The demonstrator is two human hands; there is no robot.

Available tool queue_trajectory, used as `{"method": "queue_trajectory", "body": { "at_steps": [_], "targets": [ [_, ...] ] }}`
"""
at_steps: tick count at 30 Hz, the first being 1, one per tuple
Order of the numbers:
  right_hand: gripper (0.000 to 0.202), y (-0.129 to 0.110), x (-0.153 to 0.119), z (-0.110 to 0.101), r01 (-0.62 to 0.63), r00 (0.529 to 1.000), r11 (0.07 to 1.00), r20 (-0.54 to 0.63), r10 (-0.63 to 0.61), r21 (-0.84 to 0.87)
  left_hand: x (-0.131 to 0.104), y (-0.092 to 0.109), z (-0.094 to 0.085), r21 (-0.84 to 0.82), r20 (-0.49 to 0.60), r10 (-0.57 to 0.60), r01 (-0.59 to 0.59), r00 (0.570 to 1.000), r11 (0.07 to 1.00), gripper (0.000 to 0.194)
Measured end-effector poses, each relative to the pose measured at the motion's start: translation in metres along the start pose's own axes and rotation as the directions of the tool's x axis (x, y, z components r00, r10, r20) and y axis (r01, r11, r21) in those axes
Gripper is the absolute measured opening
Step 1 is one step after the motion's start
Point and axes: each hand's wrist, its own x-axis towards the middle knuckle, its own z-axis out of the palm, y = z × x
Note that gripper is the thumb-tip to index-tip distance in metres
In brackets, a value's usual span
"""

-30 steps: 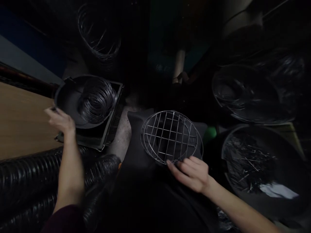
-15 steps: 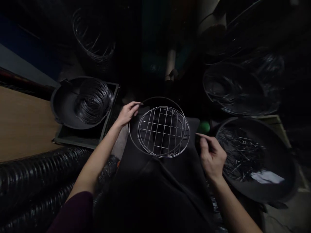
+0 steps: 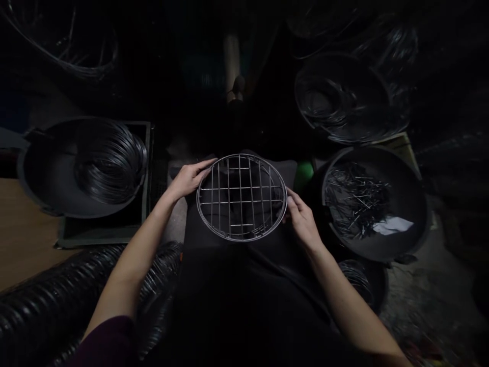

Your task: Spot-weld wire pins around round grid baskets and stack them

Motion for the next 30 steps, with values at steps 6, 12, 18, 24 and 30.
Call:
{"method": "queue_trajectory", "body": {
  "at_steps": [6, 12, 18, 24, 30],
  "targets": [
    [0.059, -0.011, -0.007, 0.006, -0.036, 0.999, 0.99, -0.015, 0.039, 0.133, -0.009, 0.001, 0.004, -0.009, -0.105, 0.018, -0.02, 0.994, 1.0, 0.06],
    [0.064, -0.003, -0.002, 0.013, -0.072, 0.997, 0.989, -0.006, 0.074, 0.132, -0.003, -0.001, 0.003, -0.034, -0.051, -0.021, 0.02, 0.998, 0.999, 0.056],
    [0.06, 0.01, 0.001, 0.011, 0.08, 0.996, 0.99, -0.026, -0.083, -0.113, 0.002, -0.006, 0.005, 0.093, -0.034, 0.027, -0.024, 0.999, 0.995, 0.044],
    [0.062, 0.027, 0.001, 0.011, 0.113, 0.994, 0.968, 0.024, -0.11, -0.224, -0.003, -0.023, 0.019, 0.123, -0.166, 0.076, -0.056, 0.983, 0.991, 0.036],
    [0.055, 0.043, -0.02, 0.024, 0.136, 0.946, 0.913, -0.223, -0.235, -0.384, -0.004, -0.027, 0.034, 0.057, -0.238, 0.054, -0.041, 0.97, 0.997, 0.031]
  ]
}}
